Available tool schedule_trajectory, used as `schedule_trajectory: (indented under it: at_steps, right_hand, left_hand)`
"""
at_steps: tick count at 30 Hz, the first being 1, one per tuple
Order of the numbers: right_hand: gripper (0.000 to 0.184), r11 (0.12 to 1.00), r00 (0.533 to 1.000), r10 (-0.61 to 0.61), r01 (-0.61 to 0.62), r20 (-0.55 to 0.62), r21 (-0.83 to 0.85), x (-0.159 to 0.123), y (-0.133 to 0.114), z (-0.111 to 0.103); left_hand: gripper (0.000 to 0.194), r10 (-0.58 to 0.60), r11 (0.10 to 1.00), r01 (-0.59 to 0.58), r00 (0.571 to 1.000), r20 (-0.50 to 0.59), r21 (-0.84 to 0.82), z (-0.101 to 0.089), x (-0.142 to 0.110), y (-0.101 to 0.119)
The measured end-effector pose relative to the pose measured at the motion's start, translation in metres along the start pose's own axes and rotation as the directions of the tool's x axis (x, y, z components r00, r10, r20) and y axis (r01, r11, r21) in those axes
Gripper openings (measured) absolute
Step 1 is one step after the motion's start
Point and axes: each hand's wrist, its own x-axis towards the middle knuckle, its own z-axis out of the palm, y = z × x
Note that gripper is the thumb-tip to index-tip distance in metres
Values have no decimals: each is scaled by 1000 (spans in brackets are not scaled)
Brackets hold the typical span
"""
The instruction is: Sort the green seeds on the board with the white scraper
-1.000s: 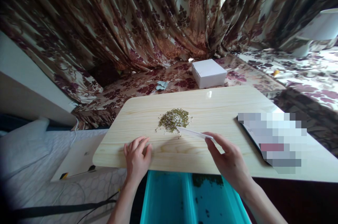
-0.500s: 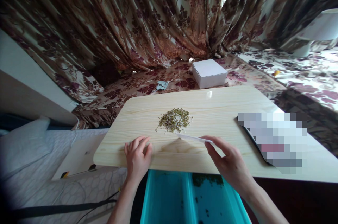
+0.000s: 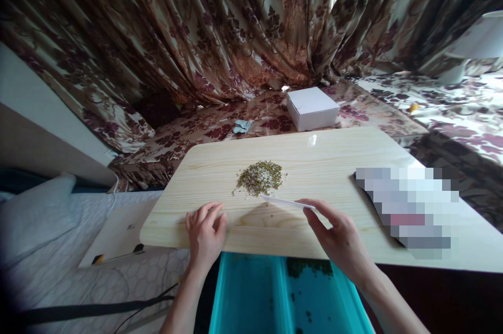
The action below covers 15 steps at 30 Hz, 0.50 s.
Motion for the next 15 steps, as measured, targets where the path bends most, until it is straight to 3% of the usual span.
schedule_trajectory:
  at_steps: [6, 15]
  right_hand:
    - [28, 1000, 998, 24, -24, -59, -14, 3, 0, -2]
    - [34, 1000, 1000, 18, -18, 22, 4, 4, 7, 2]
  left_hand:
    - [24, -4, 1000, 4, 1000, 9, -3, 0, 0, -1]
    - [25, -11, 1000, 11, 1000, 7, 0, 0, 0, 0]
